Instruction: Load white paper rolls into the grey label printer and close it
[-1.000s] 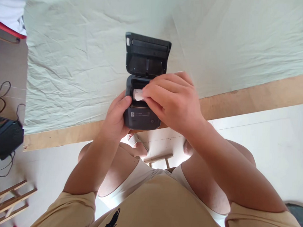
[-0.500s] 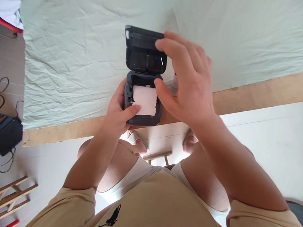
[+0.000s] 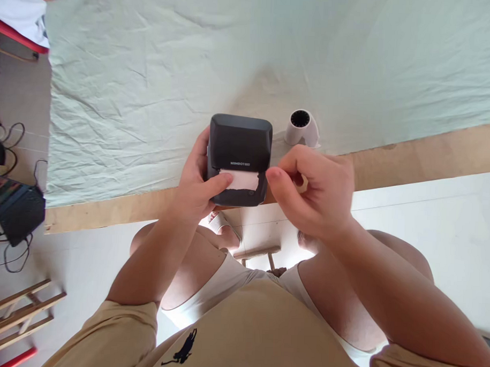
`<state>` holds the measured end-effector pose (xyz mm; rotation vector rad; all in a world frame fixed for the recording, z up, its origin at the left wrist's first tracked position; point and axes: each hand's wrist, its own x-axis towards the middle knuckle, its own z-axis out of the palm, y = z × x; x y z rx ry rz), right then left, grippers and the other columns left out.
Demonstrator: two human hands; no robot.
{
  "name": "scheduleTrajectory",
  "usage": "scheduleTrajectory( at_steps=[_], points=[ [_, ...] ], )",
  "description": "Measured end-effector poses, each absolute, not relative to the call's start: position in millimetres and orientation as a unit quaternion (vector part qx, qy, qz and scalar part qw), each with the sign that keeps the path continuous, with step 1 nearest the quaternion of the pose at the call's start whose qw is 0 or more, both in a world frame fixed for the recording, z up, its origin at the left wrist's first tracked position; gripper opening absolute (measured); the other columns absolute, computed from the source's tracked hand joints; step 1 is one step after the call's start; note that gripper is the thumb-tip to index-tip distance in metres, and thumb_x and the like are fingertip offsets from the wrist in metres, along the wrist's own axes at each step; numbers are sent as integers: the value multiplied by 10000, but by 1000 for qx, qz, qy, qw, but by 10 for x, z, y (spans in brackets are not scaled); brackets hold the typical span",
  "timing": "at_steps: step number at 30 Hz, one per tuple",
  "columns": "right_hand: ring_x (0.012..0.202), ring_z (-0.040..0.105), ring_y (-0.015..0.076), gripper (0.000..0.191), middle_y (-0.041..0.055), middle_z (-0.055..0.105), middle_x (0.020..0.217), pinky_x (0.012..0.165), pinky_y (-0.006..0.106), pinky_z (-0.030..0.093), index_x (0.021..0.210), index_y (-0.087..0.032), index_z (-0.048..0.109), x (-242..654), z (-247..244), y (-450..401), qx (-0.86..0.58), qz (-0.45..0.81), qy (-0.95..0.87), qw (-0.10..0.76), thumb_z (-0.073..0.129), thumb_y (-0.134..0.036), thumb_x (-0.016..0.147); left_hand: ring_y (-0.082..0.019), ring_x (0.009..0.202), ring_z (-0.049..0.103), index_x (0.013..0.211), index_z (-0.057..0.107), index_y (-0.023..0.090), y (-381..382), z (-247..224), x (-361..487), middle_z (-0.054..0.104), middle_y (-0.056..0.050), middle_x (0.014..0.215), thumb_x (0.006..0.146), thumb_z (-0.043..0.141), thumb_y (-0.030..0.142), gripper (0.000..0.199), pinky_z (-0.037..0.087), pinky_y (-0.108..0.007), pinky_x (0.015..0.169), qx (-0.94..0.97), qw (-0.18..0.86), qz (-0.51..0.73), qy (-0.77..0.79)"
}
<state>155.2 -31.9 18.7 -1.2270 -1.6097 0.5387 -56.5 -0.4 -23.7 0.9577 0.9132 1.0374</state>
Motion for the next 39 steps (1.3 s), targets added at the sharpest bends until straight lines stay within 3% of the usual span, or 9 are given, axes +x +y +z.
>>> scheduleTrajectory(
  at_steps=[5,9,15,19,24,26,32,36,39],
  points=[
    [475,404,99,620,-22,463,518,448,293,282,612,-236,451,1562,46,-185,-543,371,-641,396,698,-621,1029,-285,1004,832,1282,670,273,26,-138,-548,816,-65,1136,792,953,582,644,714,-389,808,389,701,435,409],
    [495,413,95,642,-27,477,538,448,279,306,606,-236,430,1548,45,-121,-542,417,-627,373,745,-659,971,-219,838,803,1171,728,253,15,-65,-526,802,-34,980,822,950,539,502,689,-330,701,382,711,431,402],
    [475,317,78,586,-51,395,504,436,277,246,566,-240,377,1535,102,-101,-561,425,-608,368,824,-449,882,-197,772,785,1168,735,262,-6,-100,-527,786,-21,943,833,943,540,483,660,-308,647,389,698,446,404],
    [490,341,83,496,-44,404,520,443,268,235,561,-242,395,1535,87,-70,-556,443,-596,374,791,-382,825,-219,851,819,1202,732,274,-22,-74,-504,802,-17,964,851,925,572,499,677,-320,690,384,692,453,410],
    [511,363,81,498,-42,425,557,467,259,249,615,-245,393,1580,5,-71,-529,446,-609,387,763,-464,866,-308,1407,746,1211,761,285,-12,-57,-471,842,-34,1257,967,756,680,465,678,-406,1105,365,704,474,383],
    [515,378,87,484,-42,445,563,467,261,258,649,-249,421,1594,-6,-87,-520,457,-614,380,759,-494,895,-306,1476,707,1148,768,269,-2,-74,-462,843,-26,1282,1021,697,635,394,643,-428,1192,341,707,480,391],
    [536,394,99,521,-55,460,586,482,269,303,716,-256,384,1603,42,-114,-520,468,-600,387,864,-399,861,-324,1354,781,982,756,234,9,-151,-447,860,-31,1064,1040,660,651,432,686,-465,1123,263,686,494,465],
    [509,411,84,591,-61,509,622,459,270,346,743,-259,381,1613,14,-110,-503,482,-592,405,945,-431,787,-288,1247,817,793,671,230,10,-155,-442,799,-5,851,1033,705,593,436,708,-406,1051,258,658,510,491],
    [473,420,77,571,-77,521,602,431,269,366,760,-265,403,1599,-15,-129,-498,469,-584,437,959,-395,779,-269,1196,832,799,670,232,18,-129,-432,778,8,805,1016,734,587,422,710,-384,1039,254,671,506,479]
  ],
)
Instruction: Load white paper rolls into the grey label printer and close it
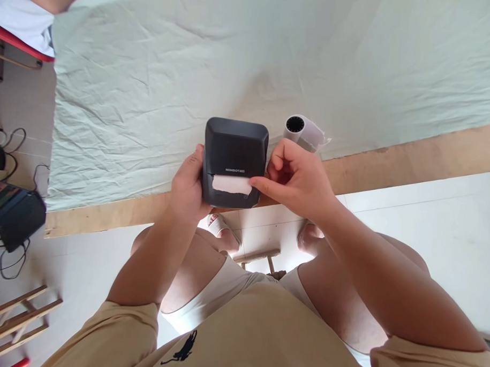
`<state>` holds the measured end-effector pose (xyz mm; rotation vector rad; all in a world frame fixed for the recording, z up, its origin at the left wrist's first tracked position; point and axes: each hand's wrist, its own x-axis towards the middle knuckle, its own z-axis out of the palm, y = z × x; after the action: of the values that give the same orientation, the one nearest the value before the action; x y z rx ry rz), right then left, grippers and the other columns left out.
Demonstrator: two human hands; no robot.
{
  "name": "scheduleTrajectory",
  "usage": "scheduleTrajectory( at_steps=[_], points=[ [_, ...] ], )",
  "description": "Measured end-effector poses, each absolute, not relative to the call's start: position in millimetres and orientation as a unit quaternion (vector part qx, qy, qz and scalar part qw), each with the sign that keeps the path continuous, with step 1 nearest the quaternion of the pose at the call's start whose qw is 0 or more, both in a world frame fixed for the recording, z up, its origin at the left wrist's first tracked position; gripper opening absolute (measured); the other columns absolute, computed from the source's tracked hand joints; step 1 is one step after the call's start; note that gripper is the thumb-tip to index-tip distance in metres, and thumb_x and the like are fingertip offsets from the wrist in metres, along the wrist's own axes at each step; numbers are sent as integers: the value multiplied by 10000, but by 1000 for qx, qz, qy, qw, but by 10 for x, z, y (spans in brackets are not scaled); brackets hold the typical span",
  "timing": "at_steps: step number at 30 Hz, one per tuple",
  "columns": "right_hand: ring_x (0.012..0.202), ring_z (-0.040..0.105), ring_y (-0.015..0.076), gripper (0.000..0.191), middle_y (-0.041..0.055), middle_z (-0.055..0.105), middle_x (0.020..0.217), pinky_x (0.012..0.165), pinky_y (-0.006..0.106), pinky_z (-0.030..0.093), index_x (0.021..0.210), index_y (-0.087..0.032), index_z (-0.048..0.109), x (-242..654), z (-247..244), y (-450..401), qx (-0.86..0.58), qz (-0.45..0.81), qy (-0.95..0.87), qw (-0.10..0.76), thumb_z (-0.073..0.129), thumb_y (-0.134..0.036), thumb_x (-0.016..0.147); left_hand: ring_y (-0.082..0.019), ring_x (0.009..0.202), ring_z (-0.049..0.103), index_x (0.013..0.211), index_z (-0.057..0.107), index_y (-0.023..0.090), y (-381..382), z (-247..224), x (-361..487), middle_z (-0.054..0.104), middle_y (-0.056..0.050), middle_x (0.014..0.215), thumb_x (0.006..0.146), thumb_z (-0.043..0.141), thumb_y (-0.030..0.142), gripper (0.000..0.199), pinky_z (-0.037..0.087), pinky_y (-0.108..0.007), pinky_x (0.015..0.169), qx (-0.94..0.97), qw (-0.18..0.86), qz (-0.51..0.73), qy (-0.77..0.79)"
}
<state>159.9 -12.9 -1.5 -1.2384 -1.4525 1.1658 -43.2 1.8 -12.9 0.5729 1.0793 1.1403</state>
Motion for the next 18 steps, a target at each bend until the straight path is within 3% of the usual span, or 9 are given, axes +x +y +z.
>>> scheduleTrajectory(
  at_steps=[6,9,12,15,18],
  points=[
    [558,694,149,447,-78,579,584,396,258,456,804,-288,447,1481,118,-157,-462,343,-561,595,850,-403,959,-270,1171,841,948,742,226,35,-117,-427,820,-14,884,1061,633,641,444,714,-409,1016,275,689,478,470],
    [613,721,136,363,-49,745,723,458,280,476,811,-279,490,1439,203,-137,-471,258,-572,620,811,-292,981,-274,1129,850,942,735,233,25,-146,-430,803,-10,834,1061,628,632,430,726,-415,969,280,686,481,468],
    [609,669,138,215,-23,816,881,564,336,472,855,-268,593,1429,245,-88,-527,202,-638,524,769,-224,971,-302,1161,846,933,722,240,5,-153,-432,815,-22,868,1038,624,691,473,731,-444,954,282,691,466,475],
    [597,559,171,66,-16,700,721,628,361,377,938,-273,693,1427,277,-9,-574,126,-724,362,720,-215,954,-327,1193,839,916,705,245,-19,-120,-435,831,-36,934,1011,637,746,514,727,-455,950,289,704,449,469],
    [598,454,160,116,-14,623,661,652,345,294,1014,-270,745,1410,318,64,-589,112,-767,228,727,-227,908,-326,1120,846,880,673,252,-35,-83,-440,780,-26,824,1008,658,738,503,720,-449,892,290,710,443,465]
  ],
)
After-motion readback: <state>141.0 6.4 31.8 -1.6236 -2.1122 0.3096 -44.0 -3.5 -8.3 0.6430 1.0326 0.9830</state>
